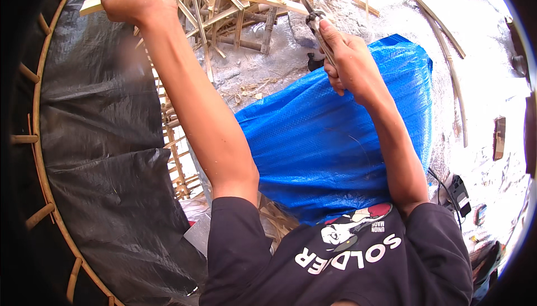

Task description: The person joins bamboo pieces together, then shaves and carves a wooden strip using a knife.

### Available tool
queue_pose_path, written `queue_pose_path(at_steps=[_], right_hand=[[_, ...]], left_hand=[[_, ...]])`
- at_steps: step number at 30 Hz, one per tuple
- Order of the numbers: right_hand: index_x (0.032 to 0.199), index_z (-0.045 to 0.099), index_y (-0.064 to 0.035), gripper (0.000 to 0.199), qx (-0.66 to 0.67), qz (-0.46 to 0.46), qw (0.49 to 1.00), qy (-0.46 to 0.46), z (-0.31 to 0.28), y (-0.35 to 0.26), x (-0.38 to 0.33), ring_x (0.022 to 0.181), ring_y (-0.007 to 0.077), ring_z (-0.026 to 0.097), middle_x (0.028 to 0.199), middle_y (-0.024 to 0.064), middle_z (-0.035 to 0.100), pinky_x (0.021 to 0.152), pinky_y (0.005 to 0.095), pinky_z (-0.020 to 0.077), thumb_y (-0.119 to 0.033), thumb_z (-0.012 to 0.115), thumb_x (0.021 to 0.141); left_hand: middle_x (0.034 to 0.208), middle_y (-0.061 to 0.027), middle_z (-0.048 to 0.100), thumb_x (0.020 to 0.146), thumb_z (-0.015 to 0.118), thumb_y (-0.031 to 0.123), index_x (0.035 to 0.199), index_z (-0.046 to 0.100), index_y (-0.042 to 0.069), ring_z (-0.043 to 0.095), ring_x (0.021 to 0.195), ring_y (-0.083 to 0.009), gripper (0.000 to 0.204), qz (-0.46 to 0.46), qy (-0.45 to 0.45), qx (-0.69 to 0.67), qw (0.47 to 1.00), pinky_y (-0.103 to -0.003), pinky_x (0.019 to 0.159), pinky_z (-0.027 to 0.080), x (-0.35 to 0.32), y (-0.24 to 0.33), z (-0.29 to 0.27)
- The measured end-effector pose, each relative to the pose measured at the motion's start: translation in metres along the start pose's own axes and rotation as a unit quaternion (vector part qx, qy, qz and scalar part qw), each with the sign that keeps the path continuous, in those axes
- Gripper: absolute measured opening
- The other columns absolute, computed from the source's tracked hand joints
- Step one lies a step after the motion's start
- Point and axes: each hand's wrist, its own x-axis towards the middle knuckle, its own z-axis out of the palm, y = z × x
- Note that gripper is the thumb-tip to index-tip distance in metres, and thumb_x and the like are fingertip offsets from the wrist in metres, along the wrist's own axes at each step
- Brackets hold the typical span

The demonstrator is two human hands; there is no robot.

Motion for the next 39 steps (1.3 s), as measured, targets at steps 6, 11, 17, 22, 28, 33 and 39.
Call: queue_pose_path(at_steps=[6, 11, 17, 22, 28, 33, 39], right_hand=[[0.082, 0.055, -0.005, 0.058, 0.009, -0.232, 0.972, 0.042, 0.027, -0.047, -0.049, 0.033, 0.0076, 0.035, 0.046, -0.0017, 0.039, 0.031, 0.0247, 0.0277, -0.055, 0.038, 0.104], [0.072, 0.045, -0.01, 0.054, -0.038, -0.032, 0.999, 0.02, 0.019, 0.028, 0.003, 0.04, 0.0093, 0.041, 0.05, -0.0014, 0.042, 0.037, 0.0284, 0.034, -0.054, 0.043, 0.103], [0.074, 0.049, -0.0088, 0.054, -0.039, -0.053, 0.998, -0.003, 0.015, -0.03, -0.04, 0.038, 0.0089, 0.039, 0.05, -0.0011, 0.041, 0.035, 0.0277, 0.0317, -0.055, 0.044, 0.102], [0.075, 0.049, -0.0085, 0.055, -0.024, -0.182, 0.98, 0.076, 0.013, -0.016, -0.041, 0.038, 0.0097, 0.038, 0.051, -0.0002, 0.04, 0.035, 0.0263, 0.0307, -0.055, 0.042, 0.103], [0.071, 0.046, -0.0092, 0.056, -0.047, -0.017, 0.999, 0.004, -0.032, -0.019, -0.031, 0.039, 0.0107, 0.041, 0.051, 0.0001, 0.042, 0.036, 0.0297, 0.0341, -0.055, 0.044, 0.102], [0.073, 0.047, -0.0079, 0.056, -0.008, -0.178, 0.984, 0.014, -0.04, -0.035, -0.049, 0.039, 0.0098, 0.04, 0.052, 0.0009, 0.043, 0.035, 0.0279, 0.0337, -0.055, 0.042, 0.103], [0.076, 0.051, -0.0035, 0.054, -0.025, -0.006, 0.999, 0.02, -0.065, 0.011, 0.0, 0.041, 0.0129, 0.047, 0.054, 0.0038, 0.049, 0.038, 0.0314, 0.0395, -0.049, 0.043, 0.104]], left_hand=[[0.053, 0.0008, 0.036, 0.09, 0.044, 0.023, 0.065, 0.032, 0.015, 0.03, 0.04, -0.0147, 0.029, 0.048, -0.004, -0.032, 0.998, -0.03, 0.04, 0.029, -0.016, 0.014, 0.001], [0.059, -0.0008, 0.041, 0.093, 0.047, 0.029, 0.076, 0.04, 0.01, 0.04, 0.042, -0.0146, 0.026, 0.06, 0.169, -0.012, 0.984, -0.028, 0.04, 0.033, -0.038, 0.021, 0.083], [0.056, 0.0008, 0.038, 0.093, 0.047, 0.028, 0.077, 0.042, 0.009, 0.038, 0.04, -0.0133, 0.025, 0.062, 0.115, 0.013, 0.991, -0.028, 0.038, 0.031, -0.027, 0.017, 0.082], [0.053, 0.0003, 0.038, 0.094, 0.047, 0.028, 0.076, 0.046, 0.008, 0.038, 0.039, -0.0136, 0.027, 0.095, 0.045, 0.014, 0.994, -0.029, 0.038, 0.033, -0.033, 0.022, 0.135], [0.053, 0.001, 0.038, 0.087, 0.046, 0.02, 0.065, 0.043, 0.011, 0.04, 0.039, -0.0132, 0.025, -0.088, -0.085, -0.104, 0.987, -0.029, 0.038, 0.035, 0.006, 0.007, 0.12], [0.054, 0.0015, 0.038, 0.088, 0.047, 0.022, 0.065, 0.043, 0.012, 0.04, 0.039, -0.0128, 0.025, 0.112, 0.024, 0.048, 0.992, -0.028, 0.038, 0.035, -0.05, 0.019, 0.181], [0.055, 0.0021, 0.038, 0.092, 0.049, 0.026, 0.07, 0.045, 0.013, 0.038, 0.041, -0.0133, 0.026, 0.078, 0.017, 0.017, 0.997, -0.029, 0.038, 0.035, -0.037, 0.004, 0.177]])
